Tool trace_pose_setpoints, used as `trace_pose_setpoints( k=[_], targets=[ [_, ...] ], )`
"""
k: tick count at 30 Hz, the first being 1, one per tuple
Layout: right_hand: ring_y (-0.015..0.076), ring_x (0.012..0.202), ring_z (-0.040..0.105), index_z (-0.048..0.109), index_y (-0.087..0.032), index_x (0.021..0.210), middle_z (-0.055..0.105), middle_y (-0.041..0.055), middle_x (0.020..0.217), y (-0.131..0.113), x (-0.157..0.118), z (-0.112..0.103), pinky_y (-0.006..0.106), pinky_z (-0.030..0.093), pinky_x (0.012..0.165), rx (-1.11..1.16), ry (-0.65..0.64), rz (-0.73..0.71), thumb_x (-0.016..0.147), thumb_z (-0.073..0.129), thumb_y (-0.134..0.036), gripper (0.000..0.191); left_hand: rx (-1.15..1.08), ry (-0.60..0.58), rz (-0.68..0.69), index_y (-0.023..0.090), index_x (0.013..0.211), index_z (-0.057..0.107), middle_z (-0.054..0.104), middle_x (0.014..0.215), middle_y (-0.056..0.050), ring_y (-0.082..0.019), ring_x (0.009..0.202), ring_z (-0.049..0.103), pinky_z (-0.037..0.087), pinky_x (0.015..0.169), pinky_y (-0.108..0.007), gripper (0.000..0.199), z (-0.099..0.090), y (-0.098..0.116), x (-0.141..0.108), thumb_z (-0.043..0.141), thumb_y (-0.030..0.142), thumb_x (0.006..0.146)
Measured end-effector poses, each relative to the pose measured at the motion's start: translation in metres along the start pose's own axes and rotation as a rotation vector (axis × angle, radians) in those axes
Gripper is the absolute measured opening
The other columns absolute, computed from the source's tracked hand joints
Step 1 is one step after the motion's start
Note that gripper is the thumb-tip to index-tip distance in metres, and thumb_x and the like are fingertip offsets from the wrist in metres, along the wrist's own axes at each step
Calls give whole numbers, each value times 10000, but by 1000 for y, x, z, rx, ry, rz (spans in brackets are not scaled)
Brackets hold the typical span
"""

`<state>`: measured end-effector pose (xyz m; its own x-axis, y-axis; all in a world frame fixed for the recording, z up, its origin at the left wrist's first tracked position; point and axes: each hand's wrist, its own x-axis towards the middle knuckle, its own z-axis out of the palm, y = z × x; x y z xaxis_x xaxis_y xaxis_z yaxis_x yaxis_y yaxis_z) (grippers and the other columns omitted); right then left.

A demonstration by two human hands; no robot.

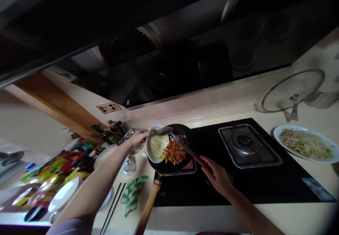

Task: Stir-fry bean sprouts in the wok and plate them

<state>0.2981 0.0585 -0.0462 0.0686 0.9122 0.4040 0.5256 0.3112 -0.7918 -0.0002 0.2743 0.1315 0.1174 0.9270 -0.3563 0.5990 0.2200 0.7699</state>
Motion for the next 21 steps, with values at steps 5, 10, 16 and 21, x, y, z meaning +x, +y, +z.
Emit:
trace_pose_setpoints(
  k=[5,10,16,21],
  targets=[
    [189,1073,644,494,-260,1320,661,59,1210,3,2,8,334,534,910,-22,-23,-49,940,451,-255,382,-21,-42,97,172,832,656,644,621,18,-137,543,586,445,521,-230,335,-10,5,-5,682,358,555],
    [186,859,702,518,-281,1313,709,47,1028,12,-10,-13,306,576,739,-183,-45,-46,934,452,-262,385,-50,15,153,167,857,665,664,650,-5,-163,572,606,457,514,-242,345,-15,3,-2,654,383,589],
    [181,888,693,494,-281,1320,693,56,1062,1,-12,-31,294,566,753,-203,-40,-55,940,444,-262,384,23,75,242,166,886,686,571,534,44,-118,481,501,372,441,-197,311,-9,1,2,611,359,653],
    [191,882,697,485,-277,1321,694,61,1061,-9,-8,-7,303,575,753,-184,43,-7,945,429,-276,380,81,106,353,174,888,700,667,694,14,-173,703,598,464,630,-230,315,3,6,-2,590,406,705]
  ],
)
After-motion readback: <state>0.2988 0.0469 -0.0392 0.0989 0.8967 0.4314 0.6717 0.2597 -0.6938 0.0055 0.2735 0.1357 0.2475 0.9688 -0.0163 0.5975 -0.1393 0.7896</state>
